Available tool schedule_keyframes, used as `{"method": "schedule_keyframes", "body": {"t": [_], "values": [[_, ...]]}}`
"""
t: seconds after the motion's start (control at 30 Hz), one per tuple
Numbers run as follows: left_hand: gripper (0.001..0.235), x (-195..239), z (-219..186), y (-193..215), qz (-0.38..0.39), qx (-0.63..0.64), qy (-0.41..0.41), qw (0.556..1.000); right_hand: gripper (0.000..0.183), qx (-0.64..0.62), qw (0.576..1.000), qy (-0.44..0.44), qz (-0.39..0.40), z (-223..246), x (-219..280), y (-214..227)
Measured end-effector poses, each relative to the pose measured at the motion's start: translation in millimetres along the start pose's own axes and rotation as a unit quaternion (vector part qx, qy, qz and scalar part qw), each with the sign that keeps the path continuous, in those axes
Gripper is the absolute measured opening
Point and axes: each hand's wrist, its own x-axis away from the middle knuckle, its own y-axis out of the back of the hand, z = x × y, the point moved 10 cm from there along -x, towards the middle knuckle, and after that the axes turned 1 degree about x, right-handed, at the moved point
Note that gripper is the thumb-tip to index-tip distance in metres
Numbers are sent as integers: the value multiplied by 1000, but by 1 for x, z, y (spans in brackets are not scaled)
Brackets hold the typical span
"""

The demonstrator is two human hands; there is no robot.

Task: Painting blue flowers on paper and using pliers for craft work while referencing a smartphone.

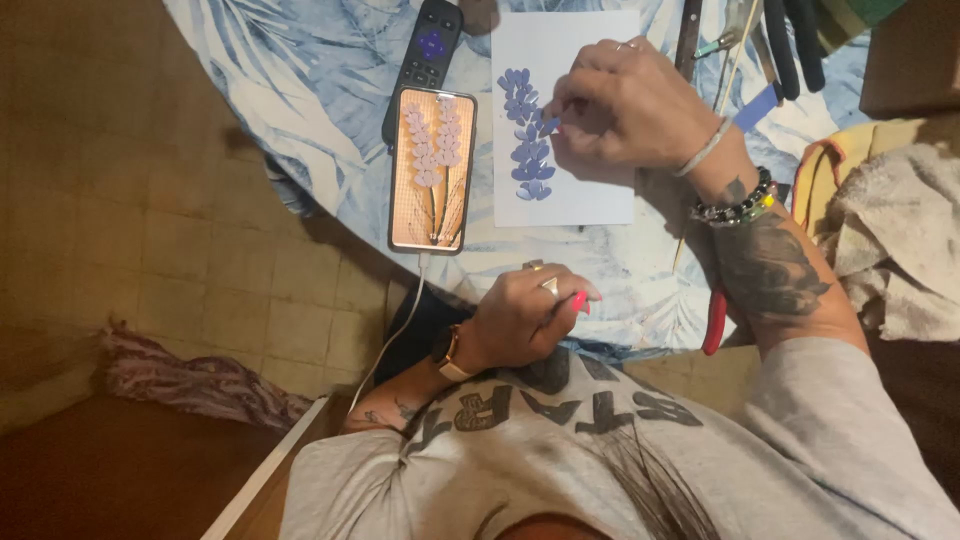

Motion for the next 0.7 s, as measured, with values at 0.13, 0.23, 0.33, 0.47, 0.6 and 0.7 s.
{"method": "schedule_keyframes", "body": {"t": [0.13,0.23,0.33,0.47,0.6,0.7], "values": [[22,3,3,-2,1,22,11,1000,15,8,1000,-18,0,11,4,24],[23,7,6,-2,-20,28,41,999,12,23,1000,11,-13,39,21,47],[28,4,10,12,-71,72,151,983,19,42,998,-8,41,65,42,52],[46,11,8,-14,3,102,157,982,26,19,999,32,11,114,81,53],[37,3,-29,-12,9,157,107,982,23,-2,999,26,-33,146,97,69],[36,8,-33,-18,9,166,107,980,22,-8,998,14,-67,155,103,75]]}}
